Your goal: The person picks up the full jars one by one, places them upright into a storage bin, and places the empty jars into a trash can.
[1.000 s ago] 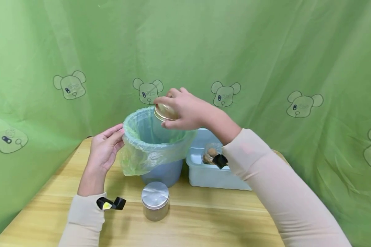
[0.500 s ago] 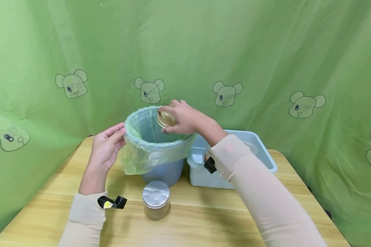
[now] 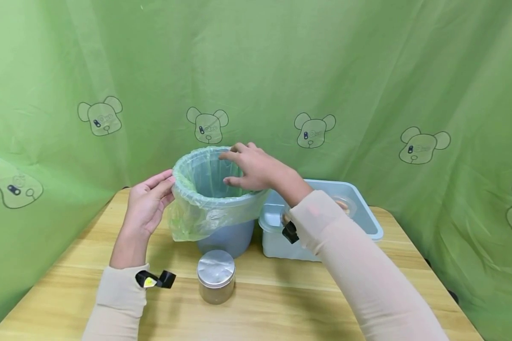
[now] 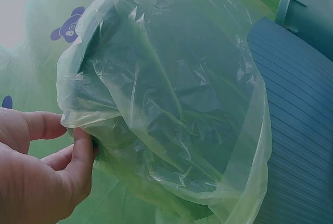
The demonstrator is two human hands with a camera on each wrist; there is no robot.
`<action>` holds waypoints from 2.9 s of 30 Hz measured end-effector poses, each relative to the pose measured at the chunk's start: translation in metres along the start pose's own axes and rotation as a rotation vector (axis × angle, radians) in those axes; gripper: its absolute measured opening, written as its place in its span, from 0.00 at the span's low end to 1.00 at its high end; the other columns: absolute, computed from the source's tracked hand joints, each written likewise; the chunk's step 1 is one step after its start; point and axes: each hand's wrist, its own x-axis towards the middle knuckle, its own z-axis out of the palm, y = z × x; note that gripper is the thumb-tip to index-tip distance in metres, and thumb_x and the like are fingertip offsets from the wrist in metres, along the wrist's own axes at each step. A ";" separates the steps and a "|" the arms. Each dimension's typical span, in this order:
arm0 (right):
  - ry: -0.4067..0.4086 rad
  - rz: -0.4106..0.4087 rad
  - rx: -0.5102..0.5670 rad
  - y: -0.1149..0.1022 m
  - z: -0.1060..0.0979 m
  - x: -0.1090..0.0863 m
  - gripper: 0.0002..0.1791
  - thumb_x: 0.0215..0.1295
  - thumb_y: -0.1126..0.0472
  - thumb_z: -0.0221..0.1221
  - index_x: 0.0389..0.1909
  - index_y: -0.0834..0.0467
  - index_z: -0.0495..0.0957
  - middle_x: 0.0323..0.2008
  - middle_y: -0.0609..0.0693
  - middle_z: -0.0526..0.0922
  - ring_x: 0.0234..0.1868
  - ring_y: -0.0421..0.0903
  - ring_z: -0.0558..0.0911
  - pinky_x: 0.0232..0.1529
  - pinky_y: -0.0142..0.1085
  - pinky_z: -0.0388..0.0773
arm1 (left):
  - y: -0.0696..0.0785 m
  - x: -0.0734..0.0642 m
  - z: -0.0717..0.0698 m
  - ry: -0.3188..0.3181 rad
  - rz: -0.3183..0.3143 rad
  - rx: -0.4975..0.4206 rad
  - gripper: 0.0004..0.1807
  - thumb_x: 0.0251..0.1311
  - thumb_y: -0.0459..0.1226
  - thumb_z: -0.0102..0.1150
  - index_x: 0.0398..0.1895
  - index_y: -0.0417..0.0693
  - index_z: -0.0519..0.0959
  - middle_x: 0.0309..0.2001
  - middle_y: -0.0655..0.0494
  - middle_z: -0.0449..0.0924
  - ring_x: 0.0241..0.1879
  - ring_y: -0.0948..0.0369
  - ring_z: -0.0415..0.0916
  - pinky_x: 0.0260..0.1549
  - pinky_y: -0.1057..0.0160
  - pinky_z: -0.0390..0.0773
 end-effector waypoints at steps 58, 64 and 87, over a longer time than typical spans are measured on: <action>0.427 -0.682 -0.266 -0.047 0.080 -0.115 0.19 0.68 0.52 0.61 0.55 0.57 0.79 0.44 0.48 0.81 0.43 0.47 0.77 0.41 0.39 0.74 | 0.000 0.001 0.000 0.006 0.006 0.001 0.19 0.68 0.30 0.64 0.60 0.33 0.78 0.42 0.55 0.87 0.38 0.63 0.84 0.43 0.69 0.84; 0.346 -0.662 -0.249 -0.052 0.102 -0.117 0.21 0.70 0.49 0.61 0.59 0.55 0.77 0.47 0.48 0.80 0.45 0.46 0.76 0.42 0.38 0.73 | 0.000 0.001 0.001 0.003 0.001 0.000 0.21 0.68 0.30 0.64 0.62 0.31 0.76 0.42 0.54 0.87 0.38 0.63 0.84 0.44 0.68 0.84; 0.136 -0.562 -0.208 -0.071 0.159 -0.099 0.33 0.74 0.37 0.52 0.75 0.46 0.63 0.71 0.54 0.67 0.66 0.54 0.70 0.63 0.48 0.72 | 0.000 0.001 -0.001 -0.004 0.011 -0.013 0.19 0.67 0.30 0.65 0.59 0.34 0.79 0.43 0.54 0.86 0.37 0.63 0.84 0.42 0.68 0.84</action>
